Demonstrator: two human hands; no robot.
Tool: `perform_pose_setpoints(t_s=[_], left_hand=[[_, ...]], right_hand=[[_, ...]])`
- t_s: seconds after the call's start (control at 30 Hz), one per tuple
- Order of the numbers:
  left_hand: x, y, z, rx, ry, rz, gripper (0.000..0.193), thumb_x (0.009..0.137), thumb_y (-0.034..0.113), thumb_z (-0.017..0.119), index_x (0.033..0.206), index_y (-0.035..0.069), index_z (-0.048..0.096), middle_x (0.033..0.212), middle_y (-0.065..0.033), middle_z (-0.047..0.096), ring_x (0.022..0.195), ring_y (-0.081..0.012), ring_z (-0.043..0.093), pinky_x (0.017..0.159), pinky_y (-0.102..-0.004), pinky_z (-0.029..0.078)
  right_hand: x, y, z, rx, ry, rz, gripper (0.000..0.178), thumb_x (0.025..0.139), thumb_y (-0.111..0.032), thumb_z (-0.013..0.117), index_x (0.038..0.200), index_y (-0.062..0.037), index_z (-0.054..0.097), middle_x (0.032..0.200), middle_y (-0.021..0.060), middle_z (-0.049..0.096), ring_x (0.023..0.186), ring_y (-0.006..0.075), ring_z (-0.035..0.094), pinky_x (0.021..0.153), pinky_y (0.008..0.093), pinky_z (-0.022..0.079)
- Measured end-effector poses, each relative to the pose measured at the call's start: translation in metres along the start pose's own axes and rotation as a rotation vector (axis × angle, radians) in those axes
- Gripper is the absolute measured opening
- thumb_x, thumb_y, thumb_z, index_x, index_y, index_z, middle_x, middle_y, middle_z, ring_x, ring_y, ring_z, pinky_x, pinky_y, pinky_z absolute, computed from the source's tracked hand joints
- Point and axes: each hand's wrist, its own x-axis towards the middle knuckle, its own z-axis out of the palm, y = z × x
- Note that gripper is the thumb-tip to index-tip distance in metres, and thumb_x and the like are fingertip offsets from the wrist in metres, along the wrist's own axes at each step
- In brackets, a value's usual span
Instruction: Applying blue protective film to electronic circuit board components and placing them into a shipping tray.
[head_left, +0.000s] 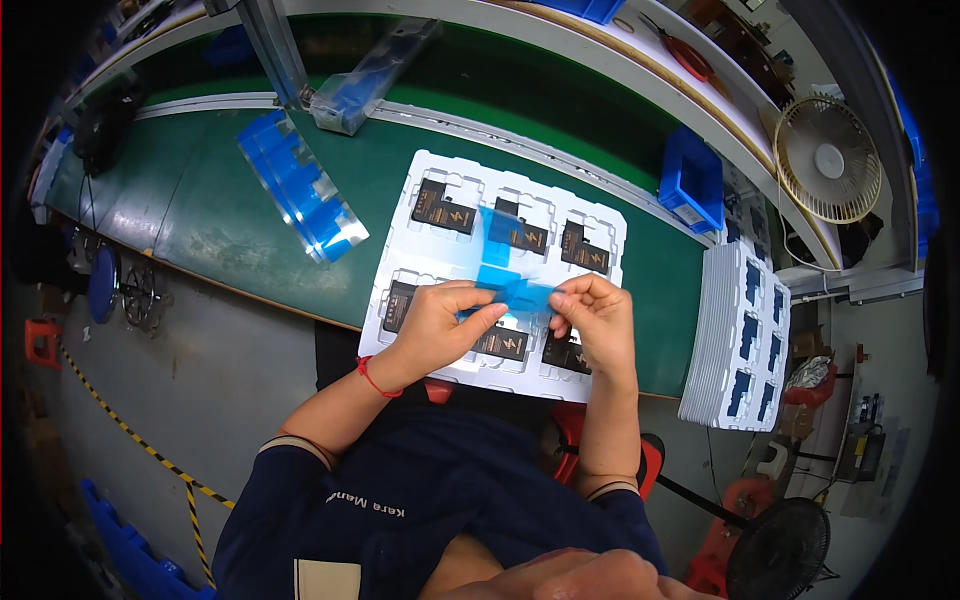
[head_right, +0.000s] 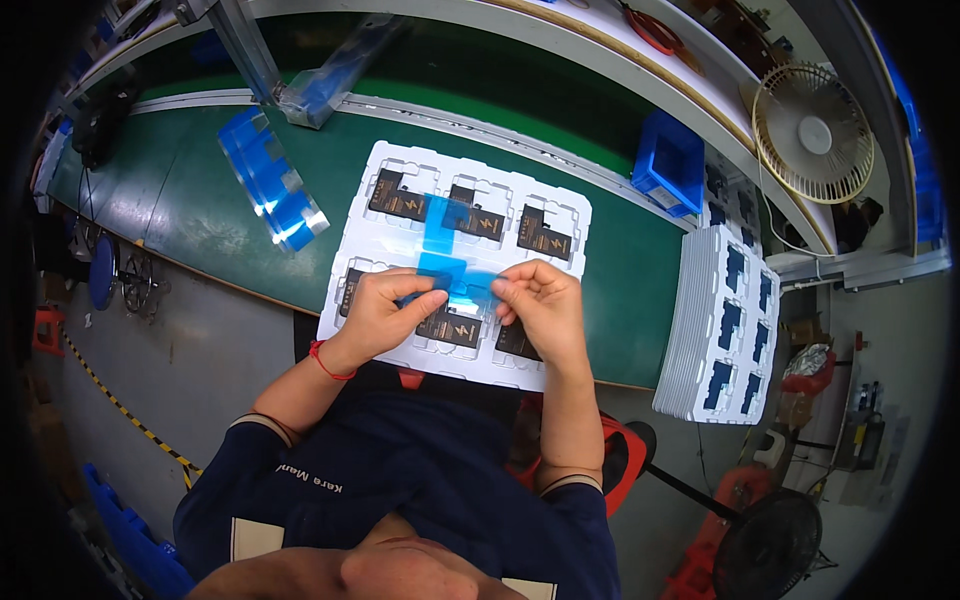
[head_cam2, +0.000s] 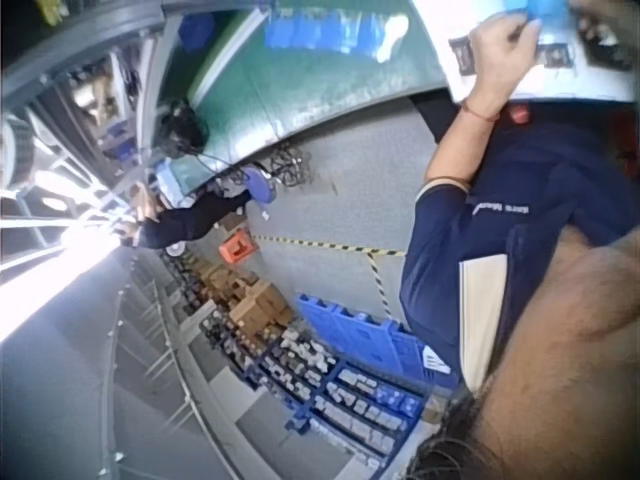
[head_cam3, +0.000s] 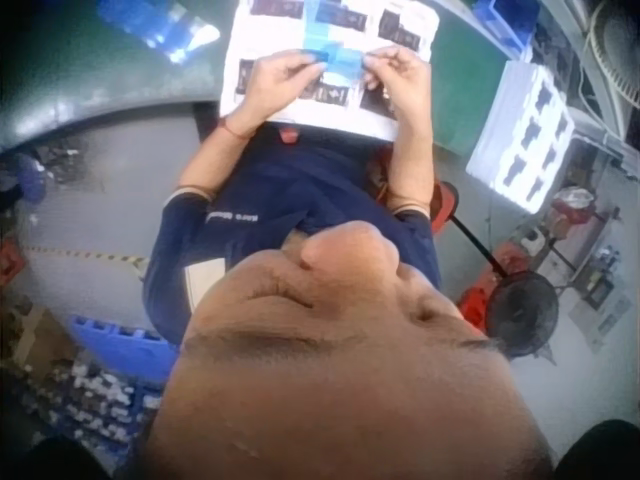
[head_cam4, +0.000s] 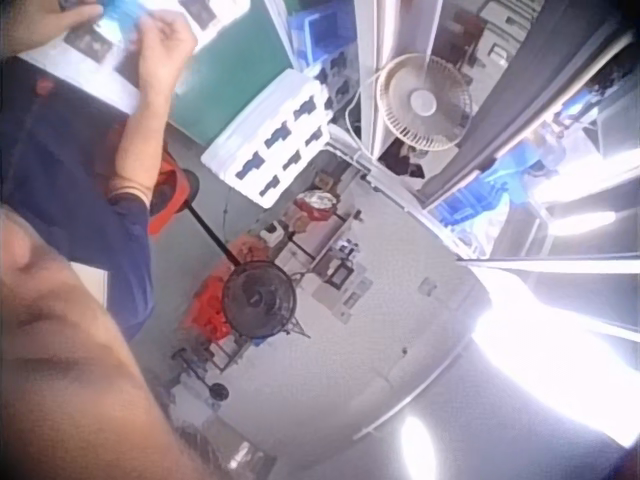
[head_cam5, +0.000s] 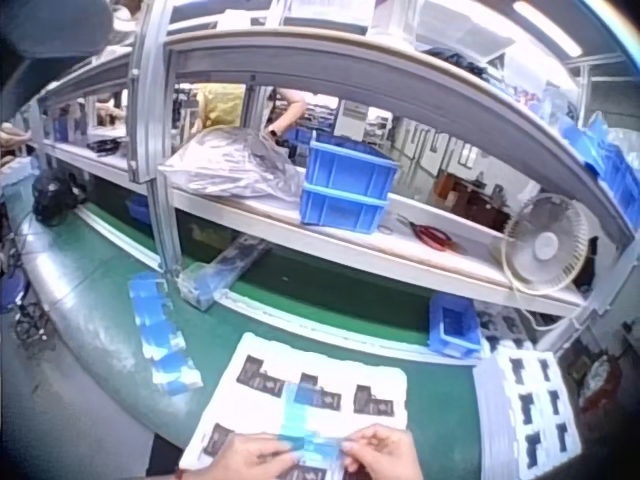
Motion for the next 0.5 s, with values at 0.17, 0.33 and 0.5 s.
perform_pose_setpoints(t_s=[0.17,0.33,0.5], left_hand=[[-0.011,-0.028,0.004,-0.12,0.077,-0.057,0.019,0.083,0.007,0.065,0.1,-0.001,0.066,0.082,-0.0119,0.066,0.068,-0.014,0.063,0.058,-0.0244,0.048],[-0.012,-0.033,0.003,-0.289,0.028,-0.168,0.021,0.088,0.0,0.056,0.108,-0.004,0.063,0.1,-0.0162,0.064,0.086,-0.0178,0.067,0.07,-0.024,0.053],[-0.011,-0.031,0.002,-0.27,0.031,-0.177,0.021,0.088,0.0,0.056,0.107,-0.004,0.063,0.099,-0.0156,0.065,0.084,-0.0171,0.067,0.069,-0.0241,0.053]], right_hand=[[0.034,-0.005,-0.051,-0.146,0.293,-0.04,0.008,0.081,-0.002,0.068,0.078,-0.0004,0.061,0.063,0.0035,0.06,0.045,0.0059,0.05,0.037,0.0185,0.037],[0.056,0.003,-0.075,-0.256,0.33,0.061,0.011,0.08,-0.002,0.069,0.074,-0.0002,0.059,0.06,0.004,0.059,0.039,0.0047,0.043,0.034,0.0187,0.032],[0.059,0.006,-0.082,-0.255,0.295,0.088,0.011,0.079,-0.002,0.069,0.074,-0.0004,0.06,0.061,0.005,0.059,0.039,0.0043,0.042,0.033,0.0182,0.032]])
